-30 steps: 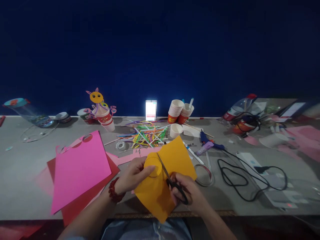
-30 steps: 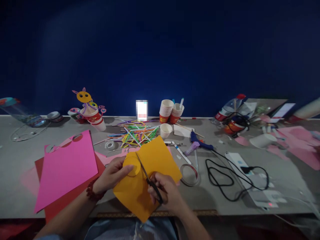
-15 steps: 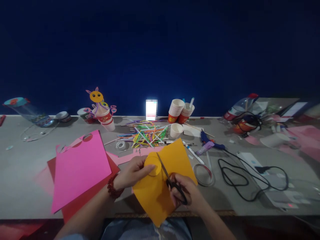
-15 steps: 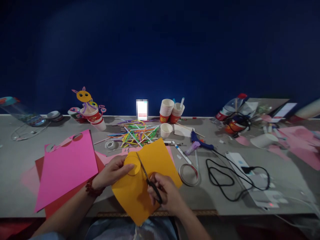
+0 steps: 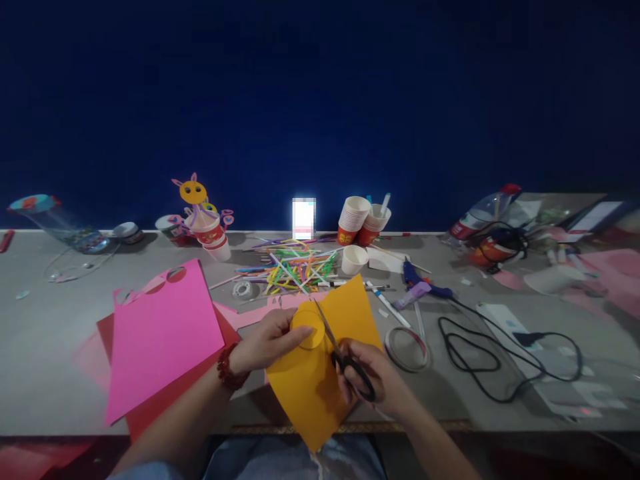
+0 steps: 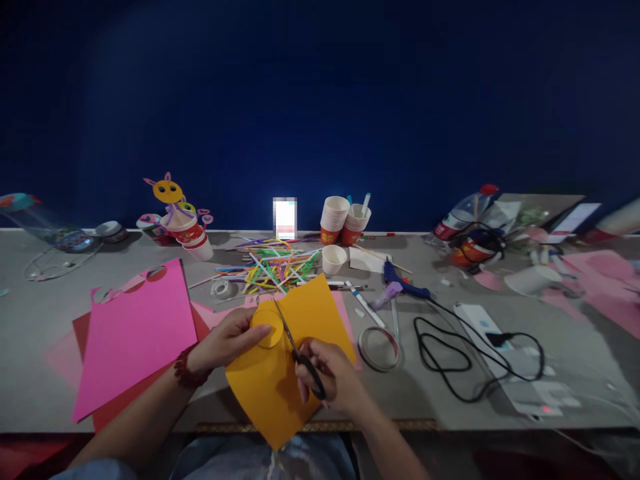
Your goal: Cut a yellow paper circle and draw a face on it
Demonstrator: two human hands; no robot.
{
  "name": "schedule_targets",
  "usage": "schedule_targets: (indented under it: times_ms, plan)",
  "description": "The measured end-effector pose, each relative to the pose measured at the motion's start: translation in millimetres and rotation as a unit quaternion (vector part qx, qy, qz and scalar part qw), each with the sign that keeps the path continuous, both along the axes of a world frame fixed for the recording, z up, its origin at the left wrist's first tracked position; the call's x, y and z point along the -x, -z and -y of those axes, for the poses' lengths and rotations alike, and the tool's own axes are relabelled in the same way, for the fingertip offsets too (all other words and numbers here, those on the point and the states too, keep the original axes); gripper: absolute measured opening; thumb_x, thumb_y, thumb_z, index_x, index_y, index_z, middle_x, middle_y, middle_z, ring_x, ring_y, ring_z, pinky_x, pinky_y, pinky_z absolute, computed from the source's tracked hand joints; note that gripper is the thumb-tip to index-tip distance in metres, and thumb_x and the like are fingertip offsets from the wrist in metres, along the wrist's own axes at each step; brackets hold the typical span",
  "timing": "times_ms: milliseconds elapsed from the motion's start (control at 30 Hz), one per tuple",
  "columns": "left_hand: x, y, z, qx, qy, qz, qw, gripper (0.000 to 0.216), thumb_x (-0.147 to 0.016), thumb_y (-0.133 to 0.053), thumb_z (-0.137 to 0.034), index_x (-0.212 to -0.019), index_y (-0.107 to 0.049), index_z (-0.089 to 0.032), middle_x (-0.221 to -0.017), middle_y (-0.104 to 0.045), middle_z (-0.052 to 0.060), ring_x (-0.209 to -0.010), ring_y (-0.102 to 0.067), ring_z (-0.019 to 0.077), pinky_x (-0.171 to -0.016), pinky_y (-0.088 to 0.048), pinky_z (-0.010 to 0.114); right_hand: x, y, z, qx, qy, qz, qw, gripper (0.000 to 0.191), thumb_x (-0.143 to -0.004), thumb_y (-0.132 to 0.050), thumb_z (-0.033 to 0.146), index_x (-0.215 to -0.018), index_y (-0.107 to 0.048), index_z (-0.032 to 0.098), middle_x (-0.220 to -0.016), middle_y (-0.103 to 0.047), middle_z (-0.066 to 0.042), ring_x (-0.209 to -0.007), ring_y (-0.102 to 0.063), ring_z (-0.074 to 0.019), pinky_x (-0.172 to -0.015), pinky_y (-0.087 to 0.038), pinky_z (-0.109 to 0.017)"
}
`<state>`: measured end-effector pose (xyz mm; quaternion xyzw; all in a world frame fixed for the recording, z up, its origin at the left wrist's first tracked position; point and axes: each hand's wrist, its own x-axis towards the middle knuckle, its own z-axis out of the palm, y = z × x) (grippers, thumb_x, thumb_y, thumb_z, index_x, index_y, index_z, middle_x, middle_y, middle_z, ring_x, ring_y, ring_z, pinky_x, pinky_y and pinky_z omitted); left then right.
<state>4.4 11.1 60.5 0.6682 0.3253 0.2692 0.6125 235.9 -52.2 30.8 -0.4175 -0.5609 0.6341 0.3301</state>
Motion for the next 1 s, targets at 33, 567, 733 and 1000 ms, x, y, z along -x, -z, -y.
schedule_targets:
  times_ms: [33,567,733,1000]
  plan:
    - [-0.1,-0.3,-0.3,0.005,0.002,0.003,1.000,0.038,-0.095,-0.053,-0.051,-0.089,-0.060,-0.014,-0.082,-0.059,0.002,-0.067,-0.050,0.0117,-0.057,-0.040,0.020,-0.4,0.5,0.2,0.001,0.002,-0.002,1.000,0.052,-0.082,-0.059,0.071,-0.078,-0.048,0.020,-0.051,-0.055,0.005,-0.034,-0.037,-0.0049,-0.035,-0.024,-0.017]
    - [0.3,2.2,-3.6,0.049,0.007,0.021,0.999,0.038,-0.092,-0.057,-0.051,-0.092,-0.063,-0.013,-0.085,-0.062,0.004,-0.070,-0.055,0.0135,-0.059,-0.044,0.021,-0.1,-6.6,-0.6,0.005,0.023,0.003,1.000,0.053,-0.078,-0.063,0.071,-0.074,-0.044,0.021,-0.054,-0.052,0.005,-0.040,-0.049,-0.0080,-0.039,-0.029,-0.018]
    - [0.9,-0.2,-5.2,0.052,0.013,0.025,0.998,0.038,-0.092,-0.059,-0.050,-0.093,-0.063,-0.013,-0.085,-0.063,0.004,-0.069,-0.056,0.0128,-0.059,-0.044,0.020,-2.5,-6.8,-1.3,0.003,0.017,0.019,1.000,0.047,-0.080,-0.063,0.064,-0.074,-0.047,0.020,-0.050,-0.052,0.006,-0.039,-0.046,-0.0075,-0.041,-0.030,-0.018]
    - [3.1,-2.0,-9.5,0.045,0.028,0.016,0.998,0.038,-0.092,-0.059,-0.050,-0.096,-0.064,-0.013,-0.086,-0.063,0.004,-0.070,-0.057,0.0128,-0.061,-0.046,0.020,-3.1,-1.2,-1.7,0.009,0.020,0.011,1.000,0.052,-0.077,-0.065,0.069,-0.073,-0.044,0.022,-0.049,-0.049,0.008,-0.037,-0.045,-0.0072,-0.039,-0.028,-0.018]
